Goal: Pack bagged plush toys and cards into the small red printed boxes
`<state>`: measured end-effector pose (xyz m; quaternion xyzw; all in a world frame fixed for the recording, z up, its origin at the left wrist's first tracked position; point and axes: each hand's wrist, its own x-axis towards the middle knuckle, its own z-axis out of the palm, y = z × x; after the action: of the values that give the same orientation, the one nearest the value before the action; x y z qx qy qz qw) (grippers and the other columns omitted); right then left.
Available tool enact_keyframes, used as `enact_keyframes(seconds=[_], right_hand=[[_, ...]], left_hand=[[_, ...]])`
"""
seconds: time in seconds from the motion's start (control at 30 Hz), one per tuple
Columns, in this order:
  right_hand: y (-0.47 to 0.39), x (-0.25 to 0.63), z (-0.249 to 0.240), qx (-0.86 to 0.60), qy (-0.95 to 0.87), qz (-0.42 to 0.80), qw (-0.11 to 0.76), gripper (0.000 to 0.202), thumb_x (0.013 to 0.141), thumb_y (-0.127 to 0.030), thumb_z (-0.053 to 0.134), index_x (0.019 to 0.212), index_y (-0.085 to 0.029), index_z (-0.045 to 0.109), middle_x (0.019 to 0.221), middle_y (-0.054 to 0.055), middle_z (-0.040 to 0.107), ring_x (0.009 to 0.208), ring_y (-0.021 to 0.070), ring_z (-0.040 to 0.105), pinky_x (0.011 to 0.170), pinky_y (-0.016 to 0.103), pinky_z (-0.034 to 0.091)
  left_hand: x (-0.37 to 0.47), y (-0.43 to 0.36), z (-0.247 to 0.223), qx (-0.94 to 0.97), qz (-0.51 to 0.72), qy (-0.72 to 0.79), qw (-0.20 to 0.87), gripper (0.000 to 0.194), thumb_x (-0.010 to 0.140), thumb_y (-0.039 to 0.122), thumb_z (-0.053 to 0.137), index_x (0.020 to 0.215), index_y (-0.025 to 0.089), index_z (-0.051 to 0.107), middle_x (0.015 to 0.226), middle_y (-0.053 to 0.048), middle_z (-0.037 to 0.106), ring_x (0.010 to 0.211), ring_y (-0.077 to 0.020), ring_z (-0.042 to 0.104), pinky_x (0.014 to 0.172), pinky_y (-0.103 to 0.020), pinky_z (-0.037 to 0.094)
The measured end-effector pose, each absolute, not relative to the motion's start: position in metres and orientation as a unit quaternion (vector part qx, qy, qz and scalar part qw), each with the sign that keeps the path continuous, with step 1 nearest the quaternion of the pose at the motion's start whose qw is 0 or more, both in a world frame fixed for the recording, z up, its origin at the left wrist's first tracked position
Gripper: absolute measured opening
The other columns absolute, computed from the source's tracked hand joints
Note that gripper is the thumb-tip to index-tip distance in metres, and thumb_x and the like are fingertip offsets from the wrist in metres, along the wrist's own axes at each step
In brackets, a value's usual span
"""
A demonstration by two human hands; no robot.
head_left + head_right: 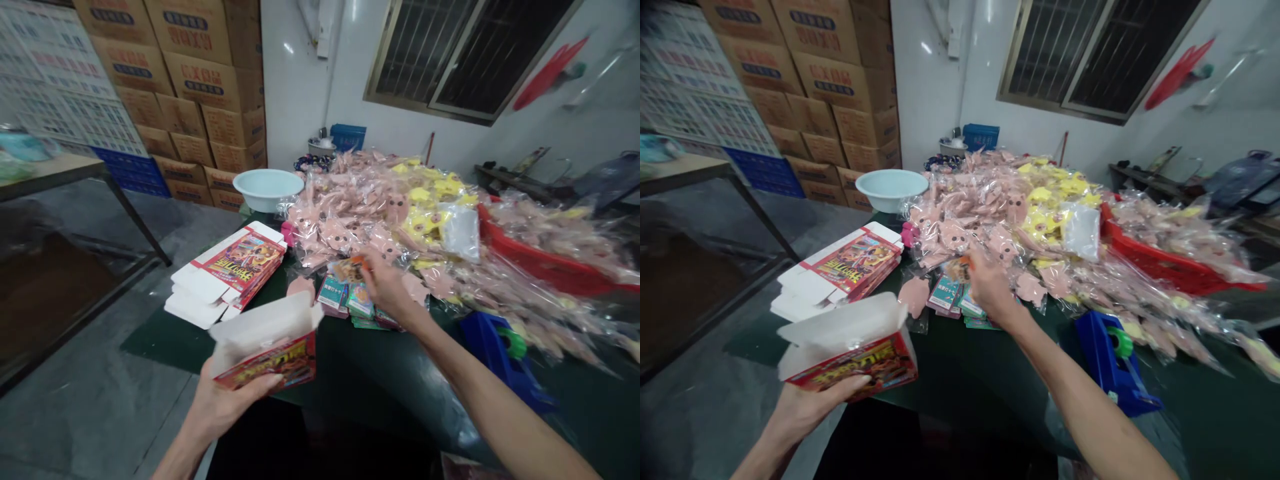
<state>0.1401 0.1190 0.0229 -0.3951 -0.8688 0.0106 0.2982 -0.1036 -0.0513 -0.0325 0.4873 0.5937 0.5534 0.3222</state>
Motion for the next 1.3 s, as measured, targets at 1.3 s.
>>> enact_keyframes(seconds=[1.3], right_hand=[[0.003, 0.117, -0.028, -0.374, -0.631, 0.262, 0.628, 0.043, 0.084, -0.016, 0.058, 0.122, -0.025, 0.042, 0.112, 0.007, 0.058, 0.1, 0.0179, 0.061, 0.084, 0.033, 0.053]], left_hand=[[-0.049, -0.011, -0.064, 0.662, 0.644, 0.379, 0.056, 0.063, 0.073, 0.014, 0.07, 0.129, 0.027, 0.044, 0.112, -0.007, 0.062, 0.097, -0.0192, 0.064, 0.078, -0.029, 0.056]])
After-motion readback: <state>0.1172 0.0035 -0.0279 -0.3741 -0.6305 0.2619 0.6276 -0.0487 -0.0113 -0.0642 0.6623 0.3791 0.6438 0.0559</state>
